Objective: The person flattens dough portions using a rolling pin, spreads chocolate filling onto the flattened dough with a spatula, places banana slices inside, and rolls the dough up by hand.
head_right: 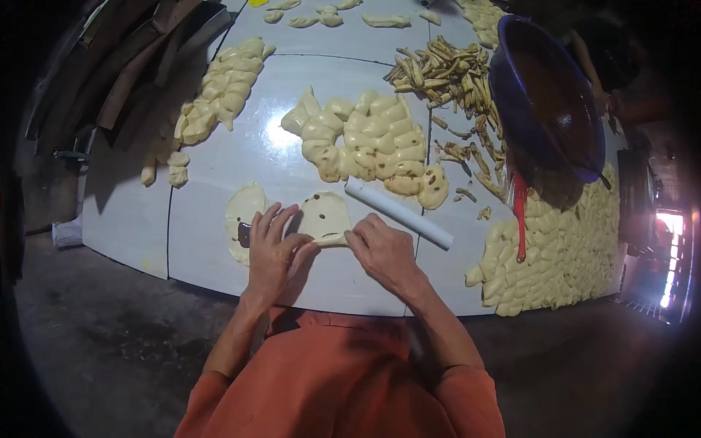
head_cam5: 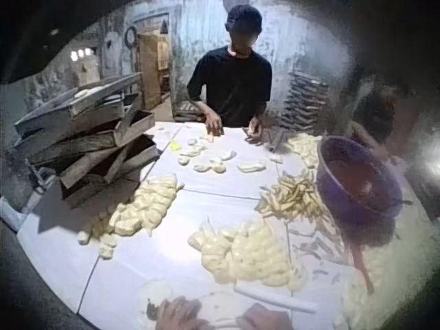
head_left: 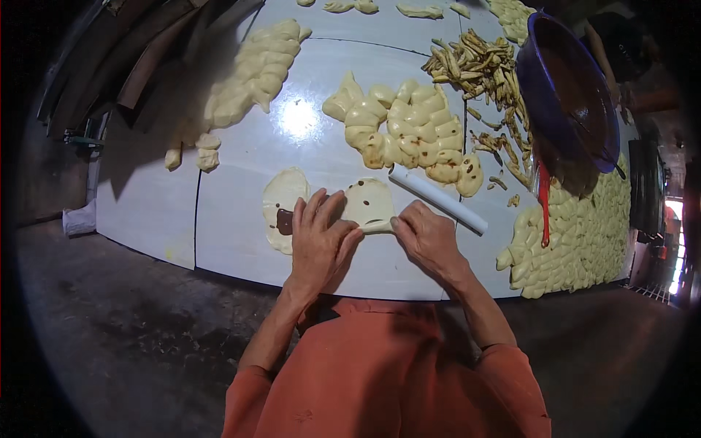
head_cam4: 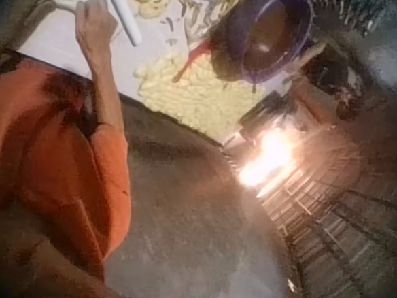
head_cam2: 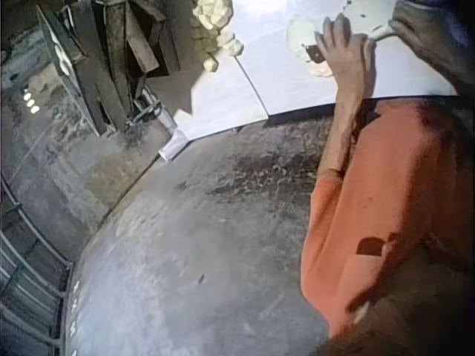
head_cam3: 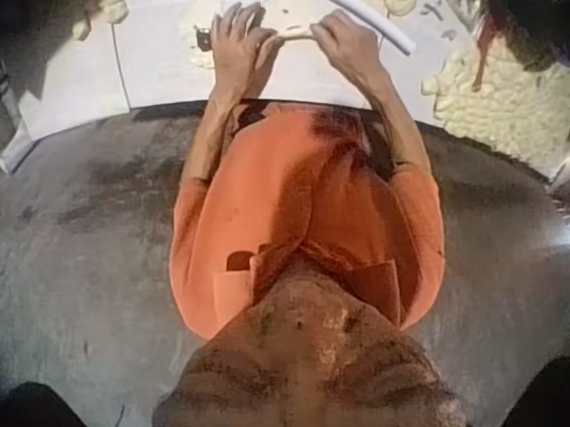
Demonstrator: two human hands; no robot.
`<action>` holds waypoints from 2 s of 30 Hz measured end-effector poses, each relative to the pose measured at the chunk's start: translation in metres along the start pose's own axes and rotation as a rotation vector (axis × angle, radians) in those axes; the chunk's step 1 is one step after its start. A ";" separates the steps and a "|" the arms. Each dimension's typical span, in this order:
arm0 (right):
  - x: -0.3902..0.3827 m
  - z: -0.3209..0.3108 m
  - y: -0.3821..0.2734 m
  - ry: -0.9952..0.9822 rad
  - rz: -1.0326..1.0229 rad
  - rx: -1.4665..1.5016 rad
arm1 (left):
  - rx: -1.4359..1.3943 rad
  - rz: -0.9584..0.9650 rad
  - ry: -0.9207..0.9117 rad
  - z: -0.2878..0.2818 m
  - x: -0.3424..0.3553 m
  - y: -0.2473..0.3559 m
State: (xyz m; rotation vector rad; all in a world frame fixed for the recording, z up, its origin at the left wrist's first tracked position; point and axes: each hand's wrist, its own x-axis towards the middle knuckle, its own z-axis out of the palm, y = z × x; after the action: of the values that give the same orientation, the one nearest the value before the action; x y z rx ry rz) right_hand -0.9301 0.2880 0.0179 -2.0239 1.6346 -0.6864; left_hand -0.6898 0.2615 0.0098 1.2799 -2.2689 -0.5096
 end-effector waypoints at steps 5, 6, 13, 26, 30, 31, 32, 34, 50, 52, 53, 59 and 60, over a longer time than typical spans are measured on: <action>0.006 0.008 -0.008 0.185 0.055 -0.091 | 0.017 -0.099 0.049 0.003 -0.007 0.000; 0.002 0.012 0.001 0.194 -0.054 -0.139 | 0.033 -0.041 0.044 0.002 -0.008 -0.001; -0.001 0.004 0.011 0.050 -0.126 -0.185 | 0.139 0.060 0.054 -0.005 -0.006 -0.013; 0.034 -0.003 0.001 -0.062 -0.200 -0.351 | 0.244 0.085 -0.192 0.003 0.029 -0.009; 0.032 -0.014 0.006 -0.122 -0.118 -0.394 | 0.230 0.023 -0.267 -0.004 0.030 -0.006; 0.035 -0.014 0.005 -0.095 -0.162 -0.328 | 0.223 0.002 -0.277 -0.005 0.030 -0.007; 0.038 -0.014 0.004 -0.068 -0.207 -0.262 | 0.211 0.027 -0.278 -0.002 0.029 -0.012; 0.041 -0.004 0.002 -0.087 -0.212 -0.308 | 0.212 0.030 -0.280 0.000 0.032 -0.013; 0.025 0.007 0.014 0.108 -0.189 -0.143 | 0.018 0.092 0.016 -0.015 0.028 -0.019; 0.023 0.002 0.009 0.097 -0.252 -0.133 | 0.000 0.061 0.092 -0.016 0.027 -0.013; 0.022 0.004 0.011 0.096 -0.252 -0.132 | 0.000 0.060 0.091 -0.015 0.026 -0.011; 0.030 0.009 0.013 0.206 -0.253 -0.222 | 0.098 -0.002 0.116 -0.013 0.030 -0.009; 0.027 0.004 0.008 0.124 -0.271 -0.205 | 0.112 0.019 0.116 -0.014 0.030 -0.013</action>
State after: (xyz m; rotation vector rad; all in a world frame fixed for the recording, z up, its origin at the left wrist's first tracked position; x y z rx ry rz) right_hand -0.9293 0.2599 0.0125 -2.4248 1.5680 -0.7780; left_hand -0.6863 0.2282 0.0210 1.3056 -2.2377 -0.2967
